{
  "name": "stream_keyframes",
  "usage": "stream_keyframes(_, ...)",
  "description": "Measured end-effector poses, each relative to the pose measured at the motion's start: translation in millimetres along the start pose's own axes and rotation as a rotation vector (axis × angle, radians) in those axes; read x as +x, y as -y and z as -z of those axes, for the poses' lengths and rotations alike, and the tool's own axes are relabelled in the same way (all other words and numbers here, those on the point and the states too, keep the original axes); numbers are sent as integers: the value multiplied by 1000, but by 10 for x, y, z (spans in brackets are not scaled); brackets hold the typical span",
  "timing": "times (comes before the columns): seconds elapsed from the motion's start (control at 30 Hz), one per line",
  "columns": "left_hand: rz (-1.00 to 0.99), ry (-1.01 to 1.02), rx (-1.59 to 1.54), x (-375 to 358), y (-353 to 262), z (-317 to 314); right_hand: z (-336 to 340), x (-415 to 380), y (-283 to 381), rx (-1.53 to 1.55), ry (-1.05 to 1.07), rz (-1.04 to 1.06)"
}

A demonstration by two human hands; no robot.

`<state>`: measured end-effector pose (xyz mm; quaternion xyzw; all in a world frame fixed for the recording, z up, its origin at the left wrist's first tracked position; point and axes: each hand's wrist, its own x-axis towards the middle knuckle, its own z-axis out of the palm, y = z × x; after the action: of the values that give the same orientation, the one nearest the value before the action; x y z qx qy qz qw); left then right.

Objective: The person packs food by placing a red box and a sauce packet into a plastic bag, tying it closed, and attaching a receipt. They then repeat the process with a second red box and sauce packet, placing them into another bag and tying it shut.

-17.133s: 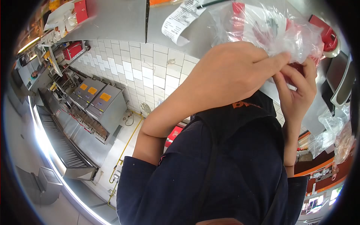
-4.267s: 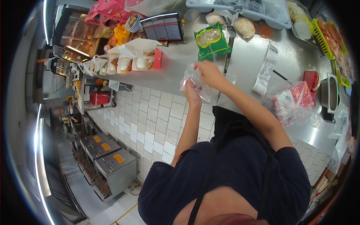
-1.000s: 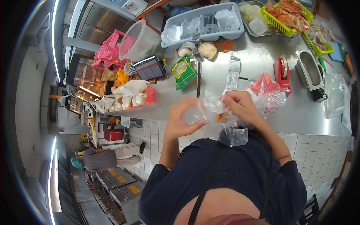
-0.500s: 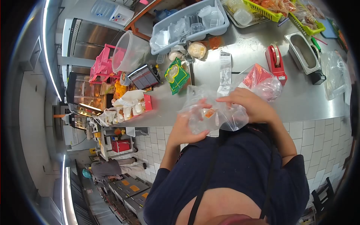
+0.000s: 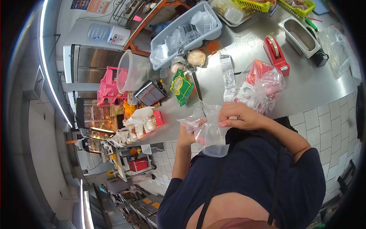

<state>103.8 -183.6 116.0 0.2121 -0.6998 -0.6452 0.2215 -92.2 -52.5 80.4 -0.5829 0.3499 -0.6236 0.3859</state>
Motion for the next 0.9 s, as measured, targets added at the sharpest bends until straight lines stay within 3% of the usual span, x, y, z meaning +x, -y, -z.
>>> stream_keyframes(0.07,-226,468,-332,93,120,275,92,-86,-46,13,-138,-97)
stream_keyframes(0.1,-220,479,-334,50,99,339,149,-114,-58,25,-269,-189)
stream_keyframes(0.17,63,99,20,-63,5,382,185,-120,16,-23,-308,-139)
stream_keyframes(0.23,137,221,-77,64,-260,72,83,-51,102,-245,-310,98)
stream_keyframes(0.3,-328,295,644,167,-322,-238,10,-35,166,-282,-281,48)
stream_keyframes(0.33,-329,304,645,142,-247,-256,-4,-35,180,-294,-297,47)
stream_keyframes(0.4,82,150,317,123,-121,-238,0,-52,219,-313,-333,46)
stream_keyframes(0.6,340,340,400,112,-247,51,4,-153,383,-382,-527,144)
stream_keyframes(0.63,339,355,414,92,-290,57,-30,-163,410,-524,-620,170)
stream_keyframes(0.7,241,4,163,82,-400,10,-127,-178,507,-679,-738,195)
stream_keyframes(0.73,201,110,-82,86,-355,90,-174,-151,599,-922,-702,284)
stream_keyframes(0.77,193,143,-87,93,-393,37,-217,-131,693,-1170,-654,362)
stream_keyframes(0.83,156,144,-249,33,-479,-78,-361,-106,834,-1074,-439,248)
stream_keyframes(0.9,133,166,-198,67,-422,-32,-450,-180,862,-918,-404,176)
